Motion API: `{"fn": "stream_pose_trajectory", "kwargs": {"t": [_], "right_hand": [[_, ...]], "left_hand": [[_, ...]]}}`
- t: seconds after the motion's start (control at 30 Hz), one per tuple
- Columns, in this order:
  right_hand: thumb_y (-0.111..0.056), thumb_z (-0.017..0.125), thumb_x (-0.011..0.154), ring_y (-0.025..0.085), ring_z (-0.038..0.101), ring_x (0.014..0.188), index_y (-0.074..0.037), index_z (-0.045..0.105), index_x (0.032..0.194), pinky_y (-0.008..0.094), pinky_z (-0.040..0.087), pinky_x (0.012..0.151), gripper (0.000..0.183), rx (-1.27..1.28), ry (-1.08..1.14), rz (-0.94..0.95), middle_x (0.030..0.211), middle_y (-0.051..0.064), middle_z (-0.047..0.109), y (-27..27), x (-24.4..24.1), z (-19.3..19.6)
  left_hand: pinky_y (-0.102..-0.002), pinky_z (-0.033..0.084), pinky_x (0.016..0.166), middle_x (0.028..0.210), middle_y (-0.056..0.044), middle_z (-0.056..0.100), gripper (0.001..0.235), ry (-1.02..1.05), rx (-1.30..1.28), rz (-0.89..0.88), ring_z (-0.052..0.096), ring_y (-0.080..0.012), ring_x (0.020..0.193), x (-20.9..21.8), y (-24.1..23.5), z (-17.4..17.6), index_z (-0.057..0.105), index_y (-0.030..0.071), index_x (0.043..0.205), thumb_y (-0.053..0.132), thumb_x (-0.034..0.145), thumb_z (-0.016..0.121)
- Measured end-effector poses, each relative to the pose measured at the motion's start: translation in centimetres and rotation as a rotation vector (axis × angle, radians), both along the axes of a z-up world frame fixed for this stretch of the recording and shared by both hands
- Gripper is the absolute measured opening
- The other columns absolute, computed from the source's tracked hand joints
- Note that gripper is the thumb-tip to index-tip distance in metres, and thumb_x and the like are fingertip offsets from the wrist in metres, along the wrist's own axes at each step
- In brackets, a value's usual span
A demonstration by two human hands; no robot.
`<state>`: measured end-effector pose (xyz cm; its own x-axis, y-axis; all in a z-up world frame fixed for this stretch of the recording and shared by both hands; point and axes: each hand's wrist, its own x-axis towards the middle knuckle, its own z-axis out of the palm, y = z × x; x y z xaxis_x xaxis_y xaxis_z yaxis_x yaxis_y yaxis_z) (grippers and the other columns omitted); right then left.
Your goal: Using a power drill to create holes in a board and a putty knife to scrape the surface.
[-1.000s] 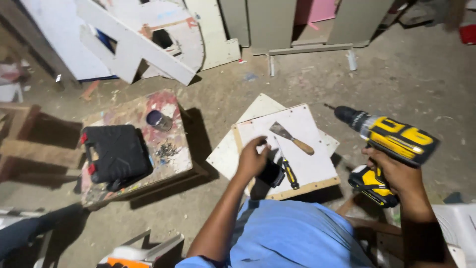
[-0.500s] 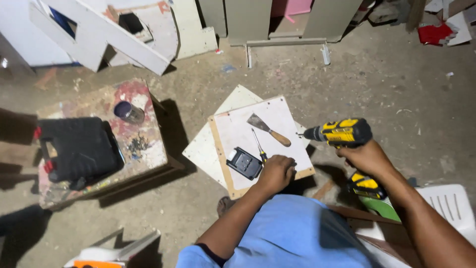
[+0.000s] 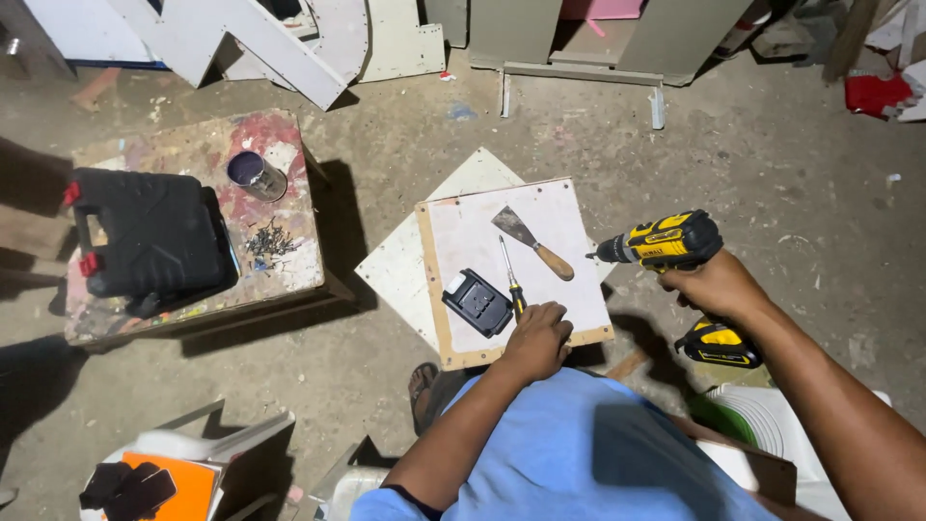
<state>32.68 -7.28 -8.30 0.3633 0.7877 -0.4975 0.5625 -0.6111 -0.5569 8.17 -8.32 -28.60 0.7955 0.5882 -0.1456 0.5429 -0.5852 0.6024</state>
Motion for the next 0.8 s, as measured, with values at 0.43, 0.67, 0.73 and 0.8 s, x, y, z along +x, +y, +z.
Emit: {"fn": "stream_pose_trajectory", "kwargs": {"t": [0.43,0.67,0.73,0.8], "right_hand": [[-0.020,0.074,0.071,0.027,0.069,0.056,-0.001,0.077,0.069,0.039,0.055,0.059,0.019,-0.340,-0.266,0.556,0.058,0.015,0.070,8.6,0.9,0.8],[-0.019,0.072,0.075,0.027,0.062,0.044,0.002,0.075,0.066,0.036,0.045,0.041,0.023,-0.348,-0.220,0.465,0.052,0.016,0.066,8.9,1.4,0.5],[-0.010,0.068,0.074,0.026,0.060,0.047,0.003,0.076,0.078,0.035,0.046,0.043,0.016,-0.317,-0.118,0.414,0.056,0.017,0.061,7.9,0.5,1.8],[-0.011,0.070,0.074,0.026,0.059,0.043,0.004,0.074,0.072,0.035,0.043,0.039,0.016,-0.305,-0.123,0.384,0.052,0.017,0.061,7.7,2.4,-0.7]], "left_hand": [[-0.042,0.030,0.115,0.138,-0.010,0.051,0.030,0.046,0.016,0.009,0.037,-0.0292,0.144,0.4,0.3,1.5,0.062,0.011,0.114,0.033,0.094,0.068],[-0.043,0.029,0.116,0.137,-0.009,0.048,0.030,0.028,0.018,0.003,0.035,-0.0292,0.145,0.5,0.1,0.5,0.060,0.012,0.112,0.034,0.093,0.068],[-0.044,0.029,0.116,0.134,-0.008,0.049,0.031,0.035,0.027,-0.005,0.035,-0.0289,0.145,0.3,-0.1,0.2,0.059,0.012,0.113,0.033,0.092,0.070],[-0.044,0.029,0.115,0.134,-0.008,0.048,0.032,0.037,0.037,-0.001,0.035,-0.0289,0.145,0.4,-0.2,-0.1,0.059,0.012,0.114,0.032,0.092,0.070]]}}
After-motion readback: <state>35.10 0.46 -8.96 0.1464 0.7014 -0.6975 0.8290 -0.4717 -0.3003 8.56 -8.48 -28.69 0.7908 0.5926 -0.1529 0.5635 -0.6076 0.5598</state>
